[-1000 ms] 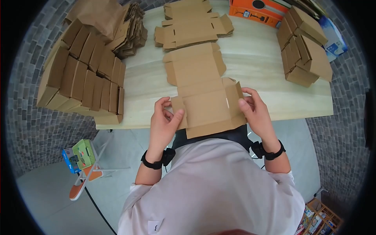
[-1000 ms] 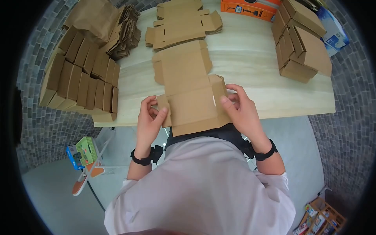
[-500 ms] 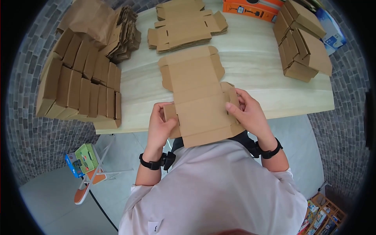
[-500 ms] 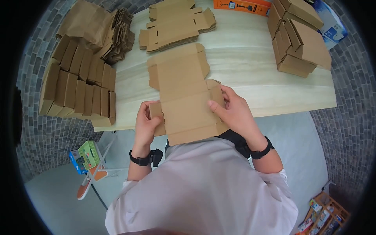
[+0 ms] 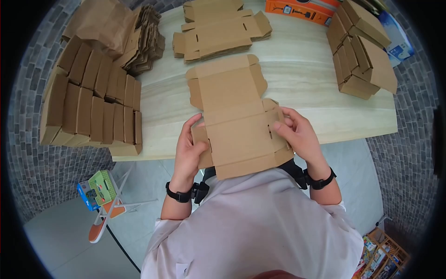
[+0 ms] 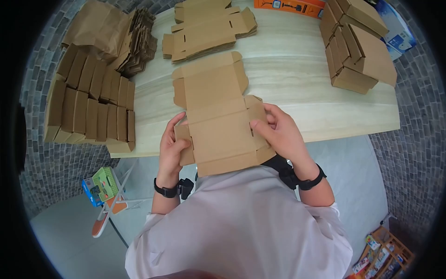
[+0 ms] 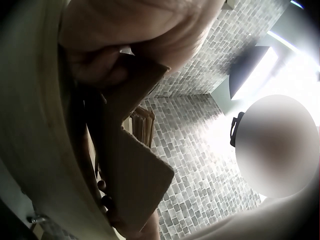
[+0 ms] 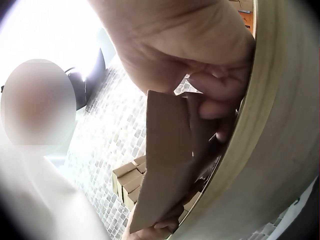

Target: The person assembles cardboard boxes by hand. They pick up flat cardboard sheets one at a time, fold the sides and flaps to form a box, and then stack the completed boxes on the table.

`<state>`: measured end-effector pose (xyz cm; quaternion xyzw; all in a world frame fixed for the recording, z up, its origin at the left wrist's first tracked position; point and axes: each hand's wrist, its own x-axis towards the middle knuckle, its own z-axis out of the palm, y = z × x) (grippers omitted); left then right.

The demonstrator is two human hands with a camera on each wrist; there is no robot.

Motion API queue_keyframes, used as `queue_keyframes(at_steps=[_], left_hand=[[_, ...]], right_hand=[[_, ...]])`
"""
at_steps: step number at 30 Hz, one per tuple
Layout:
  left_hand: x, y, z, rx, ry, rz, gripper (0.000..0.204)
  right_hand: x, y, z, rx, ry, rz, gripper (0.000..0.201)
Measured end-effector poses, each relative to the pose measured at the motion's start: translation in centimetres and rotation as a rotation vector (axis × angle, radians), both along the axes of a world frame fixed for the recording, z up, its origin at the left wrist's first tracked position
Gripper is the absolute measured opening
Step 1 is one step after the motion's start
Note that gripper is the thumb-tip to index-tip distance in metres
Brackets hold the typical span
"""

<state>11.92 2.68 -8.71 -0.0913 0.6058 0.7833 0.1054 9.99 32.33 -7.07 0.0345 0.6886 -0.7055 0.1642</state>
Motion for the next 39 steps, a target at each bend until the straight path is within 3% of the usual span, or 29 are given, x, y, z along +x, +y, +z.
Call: queue_keyframes(at_steps=[3, 5, 9, 14, 21, 23, 29, 32, 36, 39], left_hand=[[-0.3, -0.1, 0.4, 0.057, -0.019, 0.01, 0.075], [-0.5, 0.1, 0.9, 0.108, -0.039, 0.018, 0.075], [-0.7, -0.1, 1.1, 0.122, -0.053, 0.044, 0.073], [-0.6, -0.2, 1.4, 0.109, -0.054, 0.061, 0.072], [-0.6, -0.2, 1.3, 0.112, -0.055, 0.06, 0.071], [-0.5, -0.3, 1.2, 0.109, -0.062, 0.064, 0.071], [-0.4, 0.0, 1.3, 0.094, -0.064, 0.057, 0.07], [-0.3, 0.0, 1.1, 0.103, -0.059, 0.053, 0.07], [0.1, 0.2, 1.0, 0.014, 0.01, 0.013, 0.068], [0.6, 0.8, 1.0, -0.053, 0.054, -0.005, 0.065]], right_hand=[[-0.4, 1.2, 0.4, 0.046, -0.139, 0.042, 0.05], [-0.5, 1.5, -0.6, -0.139, -0.133, -0.09, 0.051], [-0.3, 1.9, 0.2, -0.138, -0.144, -0.089, 0.058], [0.7, 1.8, -0.4, -0.166, 0.098, 0.034, 0.077], [0.8, 3.7, -0.3, -0.343, -0.032, 0.213, 0.089], [1.4, 2.8, 0.5, 0.043, 0.151, 0.234, 0.097], [1.5, 1.2, 0.8, 0.452, 0.135, 0.149, 0.1], [1.5, 1.1, -0.8, 0.43, 0.256, 0.062, 0.096], [2.1, 0.1, -0.3, 0.415, 0.203, 0.019, 0.089], [2.4, -0.8, -1.1, 0.231, 0.339, -0.105, 0.08]])
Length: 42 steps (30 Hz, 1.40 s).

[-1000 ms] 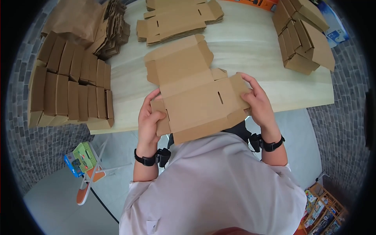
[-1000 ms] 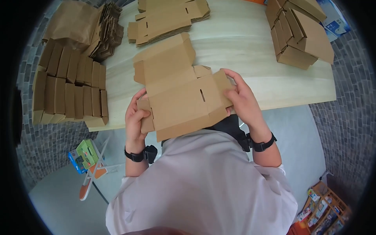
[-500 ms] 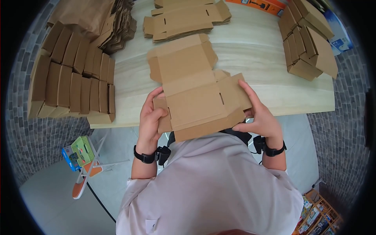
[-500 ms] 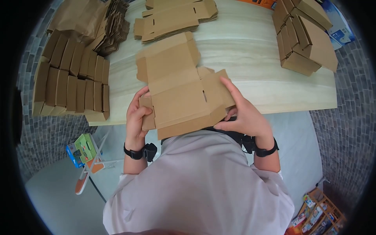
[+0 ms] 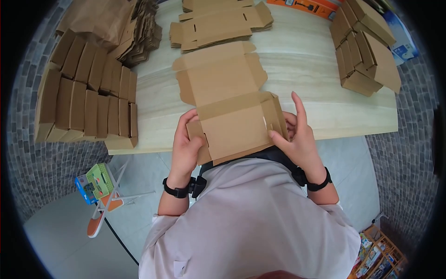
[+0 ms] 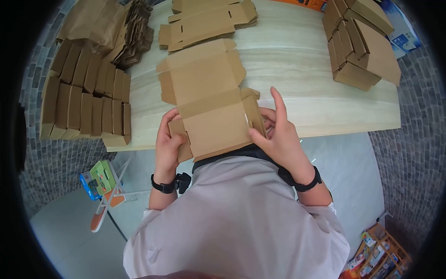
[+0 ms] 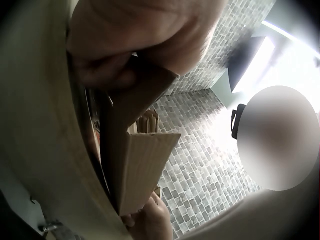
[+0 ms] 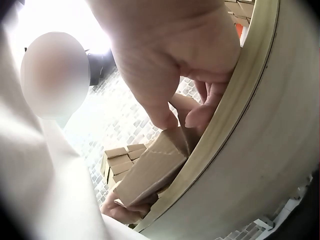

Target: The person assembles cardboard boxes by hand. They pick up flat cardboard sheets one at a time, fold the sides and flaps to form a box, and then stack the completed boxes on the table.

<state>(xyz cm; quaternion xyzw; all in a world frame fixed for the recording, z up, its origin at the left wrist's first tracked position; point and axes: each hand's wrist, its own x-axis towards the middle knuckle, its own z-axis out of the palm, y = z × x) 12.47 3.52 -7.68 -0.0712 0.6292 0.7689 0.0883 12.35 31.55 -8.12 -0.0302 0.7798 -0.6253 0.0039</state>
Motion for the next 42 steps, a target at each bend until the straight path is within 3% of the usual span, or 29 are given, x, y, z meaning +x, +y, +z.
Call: queue_keyframes(at_steps=[2, 6, 9, 11, 14, 24, 28, 33, 35, 39, 41, 42], left_hand=[[0.3, 0.1, -0.1, -0.028, 0.018, 0.008, 0.065], [1.0, -0.3, -1.1, -0.075, 0.051, 0.049, 0.064], [0.8, -0.3, -1.0, 0.02, 0.019, 0.079, 0.065], [0.7, -0.1, -0.6, 0.089, -0.009, 0.091, 0.067], [0.4, 0.2, 0.4, 0.192, -0.053, 0.108, 0.076], [0.2, 0.1, 0.7, 0.325, -0.105, 0.083, 0.086], [0.0, 0.2, 0.6, 0.421, -0.092, 0.067, 0.088], [0.2, 0.7, 1.0, 0.306, -0.097, 0.064, 0.09], [0.3, 1.2, 1.3, 0.27, -0.083, 0.095, 0.091], [0.6, 0.9, 0.8, 0.222, -0.035, 0.092, 0.088], [0.5, 0.7, 0.6, 0.239, -0.016, 0.057, 0.085], [0.5, 0.7, 0.6, 0.196, -0.013, 0.055, 0.083]], right_hand=[[-0.1, -0.1, 0.7, 0.144, -0.101, 0.055, 0.073], [-0.5, -0.2, 0.7, 0.152, -0.113, 0.07, 0.07], [-0.8, -0.1, 0.4, 0.053, -0.079, 0.097, 0.07], [-1.1, 0.0, 0.2, -0.155, -0.227, 0.063, 0.07], [-1.6, 0.7, 1.3, -0.273, -0.428, 0.1, 0.07], [-1.5, 1.0, 2.1, -0.394, -0.484, 0.076, 0.08], [-1.9, 1.1, 1.9, -0.512, -0.367, 0.134, 0.09], [-2.4, 1.4, 1.9, -0.594, -0.361, 0.217, 0.092], [-1.9, 0.9, 2.4, -0.345, -0.349, 0.151, 0.089], [-1.6, 1.2, 2.5, -0.219, -0.382, 0.138, 0.081], [-1.6, 1.2, 2.2, 0.446, -0.107, 0.078, 0.072], [-1.6, 1.0, 2.2, 0.448, -0.108, 0.076, 0.072]])
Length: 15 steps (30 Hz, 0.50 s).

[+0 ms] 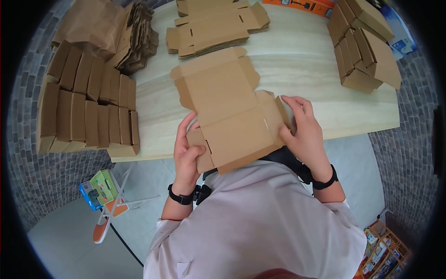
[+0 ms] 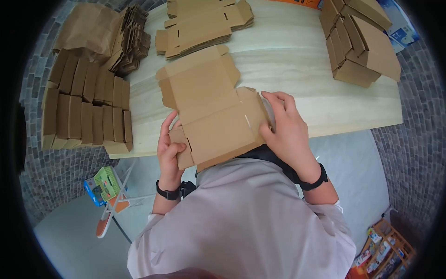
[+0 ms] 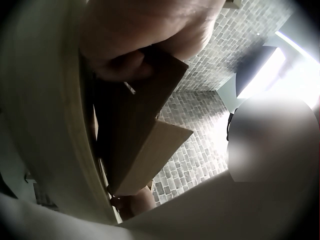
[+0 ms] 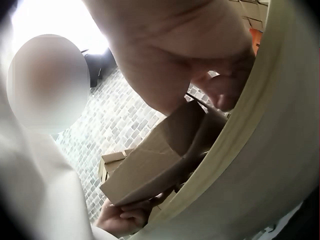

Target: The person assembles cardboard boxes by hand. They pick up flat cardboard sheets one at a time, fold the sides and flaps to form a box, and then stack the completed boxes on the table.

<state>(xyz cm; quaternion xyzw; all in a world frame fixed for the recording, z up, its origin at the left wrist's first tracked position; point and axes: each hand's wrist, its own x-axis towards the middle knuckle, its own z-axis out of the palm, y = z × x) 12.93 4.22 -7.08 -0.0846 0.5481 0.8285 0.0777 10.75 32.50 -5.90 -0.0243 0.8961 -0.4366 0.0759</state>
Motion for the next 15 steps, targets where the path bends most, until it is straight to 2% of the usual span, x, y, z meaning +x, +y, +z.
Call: queue_keyframes(at_steps=[2, 5, 9, 11, 15], left_hand=[[0.0, 0.0, -0.1, -0.043, 0.002, -0.002, 0.082], [0.1, 0.0, -0.5, -0.165, 0.046, -0.02, 0.079], [0.2, 0.2, -0.5, -0.193, 0.073, -0.03, 0.077], [0.1, 0.2, -0.5, -0.21, 0.081, -0.033, 0.077], [0.0, 0.0, -0.7, -0.209, 0.063, -0.046, 0.077]], right_hand=[[0.0, -0.8, 0.1, 0.162, 0.262, -0.076, 0.063], [0.0, -0.8, 0.2, 0.273, 0.361, -0.052, 0.059], [-0.4, -0.1, -0.3, 0.281, 0.349, -0.01, 0.055], [-0.6, 0.2, -0.4, 0.378, 0.35, -0.002, 0.051], [-2.0, 0.7, -0.6, 0.416, 0.387, -0.01, 0.046]])
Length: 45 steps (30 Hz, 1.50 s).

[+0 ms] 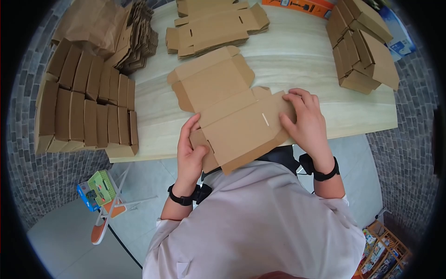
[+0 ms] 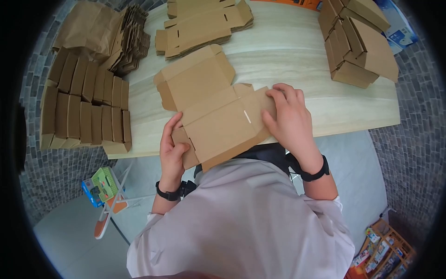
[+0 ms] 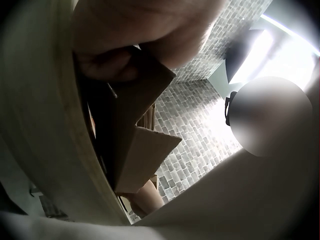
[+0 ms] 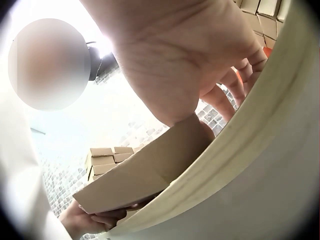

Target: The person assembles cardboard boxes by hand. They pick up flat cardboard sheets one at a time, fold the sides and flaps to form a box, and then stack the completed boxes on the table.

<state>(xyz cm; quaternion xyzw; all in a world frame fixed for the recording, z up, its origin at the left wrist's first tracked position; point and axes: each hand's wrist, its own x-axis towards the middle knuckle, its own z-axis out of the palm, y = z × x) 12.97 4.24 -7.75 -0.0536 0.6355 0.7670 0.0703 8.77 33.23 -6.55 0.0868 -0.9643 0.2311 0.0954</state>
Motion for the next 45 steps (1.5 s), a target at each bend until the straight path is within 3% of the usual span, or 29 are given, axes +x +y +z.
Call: queue_keyframes(at_steps=[5, 14, 17, 20, 22, 29, 31, 36, 39, 42, 45], left_hand=[[0.0, 0.1, 0.0, -0.028, -0.02, 0.004, 0.078], [0.5, 0.8, -0.1, -0.14, 0.075, -0.015, 0.078], [0.4, 0.8, -0.4, -0.277, 0.145, -0.038, 0.077], [0.6, 1.1, -0.2, -0.304, 0.157, -0.05, 0.076], [0.6, 1.3, 0.0, -0.479, 0.19, -0.069, 0.074], [0.0, 0.7, -0.4, -0.389, 0.125, -0.006, 0.076], [-0.3, 0.7, 0.0, -0.347, 0.087, -0.075, 0.073], [-0.6, 0.9, 0.1, -0.378, 0.094, -0.054, 0.073], [-0.5, 1.0, -0.3, -0.399, 0.12, -0.031, 0.073], [-0.5, 1.4, -0.3, -0.451, 0.161, -0.022, 0.073], [-0.7, 1.6, -0.2, -0.478, 0.169, -0.008, 0.073]], right_hand=[[-1.8, -0.6, 0.4, -0.097, -0.049, 0.027, 0.036], [-6.2, -0.9, 1.0, -0.069, -0.277, 0.141, 0.023], [-6.6, -1.2, 1.0, -0.107, -0.115, 0.134, 0.021], [-6.9, -1.8, 1.6, -0.174, -0.191, 0.083, 0.022], [-7.1, -2.4, 2.9, -0.172, -0.239, 0.066, 0.021], [-5.9, -2.4, 2.2, -0.244, -0.288, 0.096, 0.019], [-5.7, -2.4, 1.7, -0.243, -0.252, 0.104, 0.019], [-5.7, -1.5, 0.1, -0.158, -0.112, 0.103, 0.018], [-5.5, -1.4, 0.4, -0.161, -0.166, 0.095, 0.019], [-5.5, -1.3, 0.8, -0.319, -0.283, 0.078, 0.025], [-5.2, -1.1, 1.9, -0.386, -0.363, 0.069, 0.04]])
